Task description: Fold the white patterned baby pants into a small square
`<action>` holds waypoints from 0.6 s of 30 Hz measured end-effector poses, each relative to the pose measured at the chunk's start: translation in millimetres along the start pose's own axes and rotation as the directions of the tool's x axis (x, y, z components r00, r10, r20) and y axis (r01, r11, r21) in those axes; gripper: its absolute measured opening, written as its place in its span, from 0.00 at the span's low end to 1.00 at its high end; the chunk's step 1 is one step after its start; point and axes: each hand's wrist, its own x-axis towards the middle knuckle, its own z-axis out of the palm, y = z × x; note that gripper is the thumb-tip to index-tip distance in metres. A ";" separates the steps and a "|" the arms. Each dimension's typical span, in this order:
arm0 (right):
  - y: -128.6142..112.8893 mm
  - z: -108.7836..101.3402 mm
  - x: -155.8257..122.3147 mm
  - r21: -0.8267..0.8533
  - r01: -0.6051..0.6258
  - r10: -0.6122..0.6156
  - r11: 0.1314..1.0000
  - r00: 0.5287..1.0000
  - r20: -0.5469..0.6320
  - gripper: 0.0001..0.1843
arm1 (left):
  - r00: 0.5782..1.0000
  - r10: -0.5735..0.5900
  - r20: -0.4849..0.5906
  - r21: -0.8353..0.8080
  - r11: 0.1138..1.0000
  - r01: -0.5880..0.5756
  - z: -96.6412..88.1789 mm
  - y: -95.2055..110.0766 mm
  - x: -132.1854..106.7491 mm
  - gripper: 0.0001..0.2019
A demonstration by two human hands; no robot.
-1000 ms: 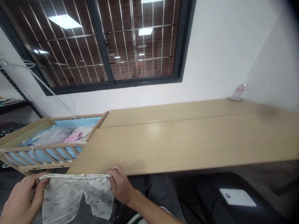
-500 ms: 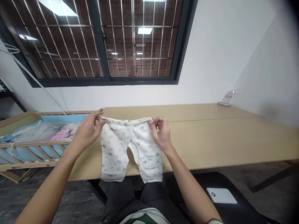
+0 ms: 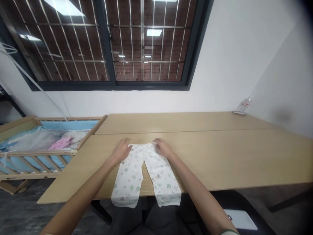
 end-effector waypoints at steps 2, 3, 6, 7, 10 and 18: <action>2.6 3.9 -5.6 -0.051 0.052 -0.046 0.997 0.993 0.110 0.19 | 0.997 0.039 0.074 0.002 0.999 -0.039 15.2 3.2 -10.3 0.28; 4.7 6.0 -6.8 -0.065 0.062 -0.052 0.996 0.988 0.146 0.19 | 0.993 0.047 0.109 0.003 0.999 -0.048 22.6 4.4 -14.0 0.30; 15.3 13.3 -3.5 -0.106 0.051 -0.032 0.993 0.985 0.170 0.20 | 0.982 0.027 0.189 0.022 0.999 -0.032 40.7 5.4 -14.7 0.33; 19.8 15.6 -0.2 -0.117 0.045 -0.025 0.992 0.986 0.167 0.20 | 0.978 0.015 0.206 0.031 0.999 -0.022 44.6 4.7 -10.9 0.34; 33.3 20.7 14.4 -0.139 0.008 0.017 0.990 0.984 0.176 0.22 | 0.971 -0.016 0.237 0.052 0.999 0.004 48.7 1.0 9.5 0.34; 60.6 23.5 60.1 0.031 -0.216 0.211 0.976 0.971 0.114 0.23 | 0.974 -0.055 0.219 0.055 0.998 0.044 14.7 30.7 51.0 0.30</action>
